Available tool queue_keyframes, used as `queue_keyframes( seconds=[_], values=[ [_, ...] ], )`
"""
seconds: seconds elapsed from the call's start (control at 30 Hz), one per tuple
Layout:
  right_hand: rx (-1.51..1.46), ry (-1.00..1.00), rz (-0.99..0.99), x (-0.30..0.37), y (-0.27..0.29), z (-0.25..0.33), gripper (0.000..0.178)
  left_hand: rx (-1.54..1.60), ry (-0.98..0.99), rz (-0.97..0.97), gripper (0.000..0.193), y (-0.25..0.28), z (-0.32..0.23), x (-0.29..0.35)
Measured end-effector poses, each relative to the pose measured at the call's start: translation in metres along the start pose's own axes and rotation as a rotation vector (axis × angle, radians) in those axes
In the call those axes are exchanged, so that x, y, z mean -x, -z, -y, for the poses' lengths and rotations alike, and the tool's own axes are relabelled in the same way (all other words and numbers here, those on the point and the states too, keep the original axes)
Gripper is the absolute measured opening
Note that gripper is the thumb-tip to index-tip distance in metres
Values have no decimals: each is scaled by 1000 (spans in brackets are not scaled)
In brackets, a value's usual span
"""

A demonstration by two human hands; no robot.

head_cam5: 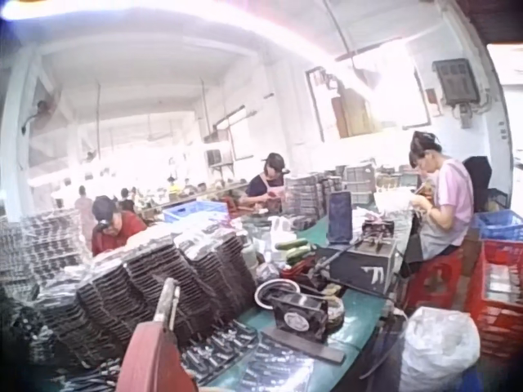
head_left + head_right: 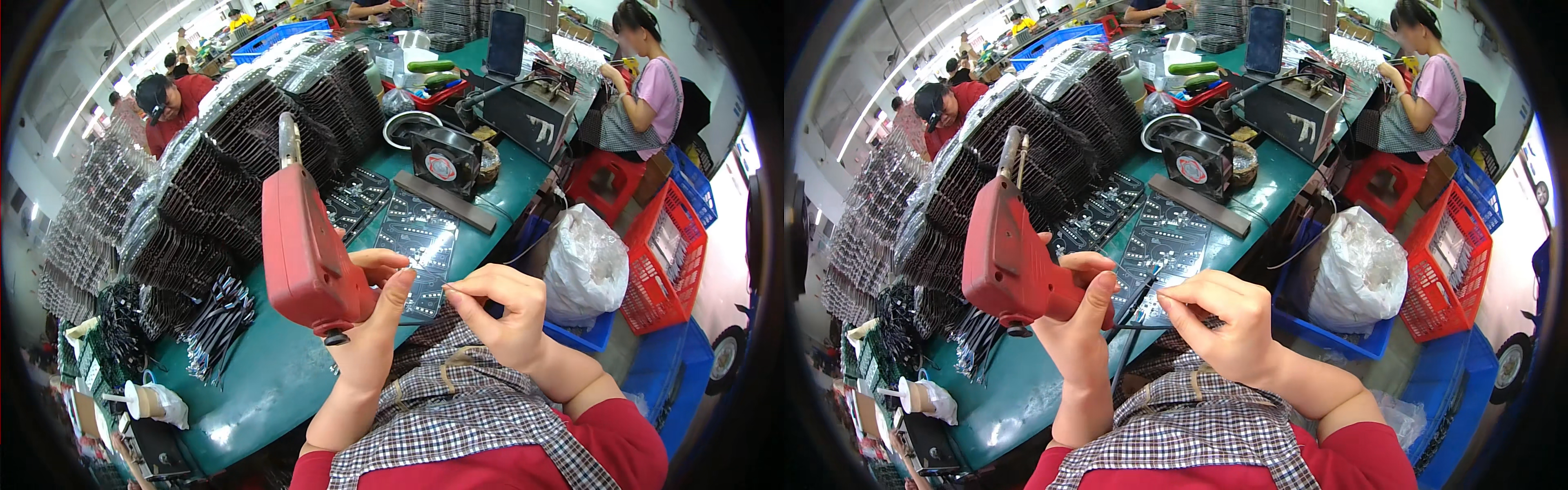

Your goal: The person solders wires onto circuit boards using a soldering gun, moves the boards on the table, and feeds solder wire into the soldering gun.

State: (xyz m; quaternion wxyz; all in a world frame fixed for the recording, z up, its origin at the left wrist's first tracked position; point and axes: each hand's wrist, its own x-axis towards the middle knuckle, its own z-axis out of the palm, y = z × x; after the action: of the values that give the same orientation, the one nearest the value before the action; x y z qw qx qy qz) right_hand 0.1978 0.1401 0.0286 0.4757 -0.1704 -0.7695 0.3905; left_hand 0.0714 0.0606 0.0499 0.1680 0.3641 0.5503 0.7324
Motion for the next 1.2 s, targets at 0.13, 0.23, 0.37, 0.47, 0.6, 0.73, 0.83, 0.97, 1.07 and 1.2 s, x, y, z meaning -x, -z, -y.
queue_keyframes(
  seconds=[0.13, 0.23, 0.37, 0.47, 0.6, 0.73, 0.83, 0.97, 1.07, 1.2],
  values=[
    [26, 39, 10, 2, 0, 2, 8, 71, -8, 5, 61, 1, 0, 2],
    [26, 41, 21, 4, 0, 1, 8, 97, -27, 13, 61, 1, 1, 4],
    [69, 58, 19, 7, -4, 0, 8, 68, -30, -33, 61, 0, 5, 3],
    [118, 111, 4, 8, -6, -3, 8, 40, -81, -95, 62, -2, 7, 1],
    [175, 166, 33, 10, -5, -6, 7, 6, -69, -121, 60, 0, 11, 2],
    [-577, -555, 314, 6, 4, -2, 7, 47, -103, -170, 59, -1, 3, 2],
    [-1527, -931, 662, 12, 7, -43, 19, 207, -90, -78, 59, -2, -4, 3],
    [-1699, -1004, 758, 18, 6, -53, 22, 166, -160, -36, 59, -1, 5, 2],
    [-738, -590, 299, 5, 0, -12, 24, 60, -221, -67, 61, 3, 8, 4],
    [82, 105, 8, 8, -9, -4, 32, -152, -303, -36, 46, 4, 12, 6]
  ],
)
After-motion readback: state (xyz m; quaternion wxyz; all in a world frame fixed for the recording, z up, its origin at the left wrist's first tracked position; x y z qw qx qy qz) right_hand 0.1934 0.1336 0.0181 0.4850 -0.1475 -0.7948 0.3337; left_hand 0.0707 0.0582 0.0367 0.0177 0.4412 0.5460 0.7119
